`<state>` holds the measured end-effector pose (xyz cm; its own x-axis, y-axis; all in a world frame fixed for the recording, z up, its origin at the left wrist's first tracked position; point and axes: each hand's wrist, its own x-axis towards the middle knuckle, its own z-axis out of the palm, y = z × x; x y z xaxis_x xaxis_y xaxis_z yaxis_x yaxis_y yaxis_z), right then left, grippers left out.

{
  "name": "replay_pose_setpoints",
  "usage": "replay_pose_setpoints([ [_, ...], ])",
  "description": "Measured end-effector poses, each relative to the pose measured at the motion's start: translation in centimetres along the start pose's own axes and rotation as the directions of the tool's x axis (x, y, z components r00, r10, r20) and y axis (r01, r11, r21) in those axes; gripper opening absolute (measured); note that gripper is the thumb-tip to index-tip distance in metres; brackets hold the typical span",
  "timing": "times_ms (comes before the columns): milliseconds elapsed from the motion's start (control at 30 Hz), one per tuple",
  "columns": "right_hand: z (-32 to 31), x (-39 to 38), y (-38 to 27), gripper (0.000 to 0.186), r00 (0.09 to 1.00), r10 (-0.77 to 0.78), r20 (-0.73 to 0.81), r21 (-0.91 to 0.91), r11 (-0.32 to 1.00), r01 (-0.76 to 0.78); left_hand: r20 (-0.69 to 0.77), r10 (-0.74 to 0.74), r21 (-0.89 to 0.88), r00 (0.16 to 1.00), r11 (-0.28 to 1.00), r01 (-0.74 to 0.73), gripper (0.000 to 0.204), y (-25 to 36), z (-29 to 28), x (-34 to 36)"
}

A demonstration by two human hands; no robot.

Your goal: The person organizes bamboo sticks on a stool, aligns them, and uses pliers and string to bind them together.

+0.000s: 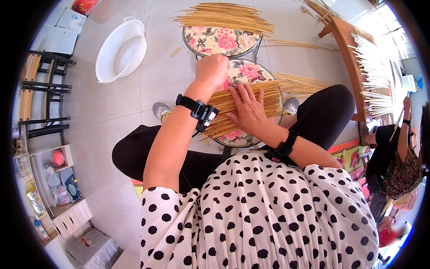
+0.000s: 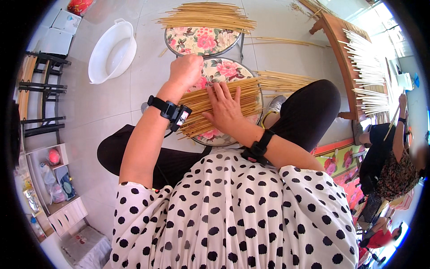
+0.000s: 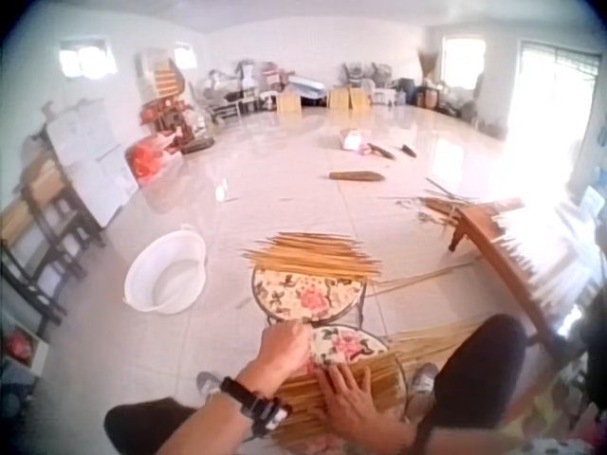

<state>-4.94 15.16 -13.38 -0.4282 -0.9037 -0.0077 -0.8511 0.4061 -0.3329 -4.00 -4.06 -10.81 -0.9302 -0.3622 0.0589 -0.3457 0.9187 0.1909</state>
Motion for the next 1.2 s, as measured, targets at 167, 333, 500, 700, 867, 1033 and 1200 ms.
replay_pose_setpoints([
  [167, -0.1, -0.4, 0.3, 0.079, 1.0, -0.023, 0.01, 0.0, 1.0, 0.023, -0.002, 0.023, -0.014, 1.0, 1.0, -0.023, 0.011, -0.5, 0.5, -0.1],
  [333, 0.1, -0.3, 1.1, 0.08, 0.998, -0.053, -0.035, -0.039, 0.998, 0.052, 0.088, 0.022, -0.006, 0.996, 1.0, -0.022, 0.012, -0.8, 0.4, -0.1],
  [500, 1.0, -0.6, 1.8, 0.08, 0.996, -0.072, -0.06, -0.048, 0.996, 0.069, 0.072, 0.016, 0.003, 0.997, 1.0, -0.016, 0.013, -0.7, 0.5, -0.3],
  [700, 0.8, -0.6, 1.7, 0.081, 0.998, -0.051, -0.034, -0.036, 0.998, 0.05, 0.033, 0.01, 0.008, 0.999, 1.0, -0.01, 0.014, -0.7, 0.8, -0.5],
  [867, 0.4, -0.5, 1.6, 0.08, 0.999, -0.032, -0.041, -0.017, 0.999, 0.031, 0.09, 0.005, -0.022, 0.996, 1.0, -0.003, 0.009, -0.9, 0.6, -0.5],
  [1033, -1.6, 0.1, 2.6, 0.075, 0.992, -0.021, -0.124, 0.032, 0.999, 0.026, 0.05, 0.018, -0.169, 0.999, 0.986, -0.01, 0.01, -0.7, -2.1, -0.9],
  [1200, -6.3, 2.7, 6.1, 0.065, 0.946, 0.002, -0.325, 0.083, 0.996, 0.026, -0.054, 0.082, -0.324, 0.995, 0.941, -0.095, 0.013, -0.3, -7.9, -1.1],
])
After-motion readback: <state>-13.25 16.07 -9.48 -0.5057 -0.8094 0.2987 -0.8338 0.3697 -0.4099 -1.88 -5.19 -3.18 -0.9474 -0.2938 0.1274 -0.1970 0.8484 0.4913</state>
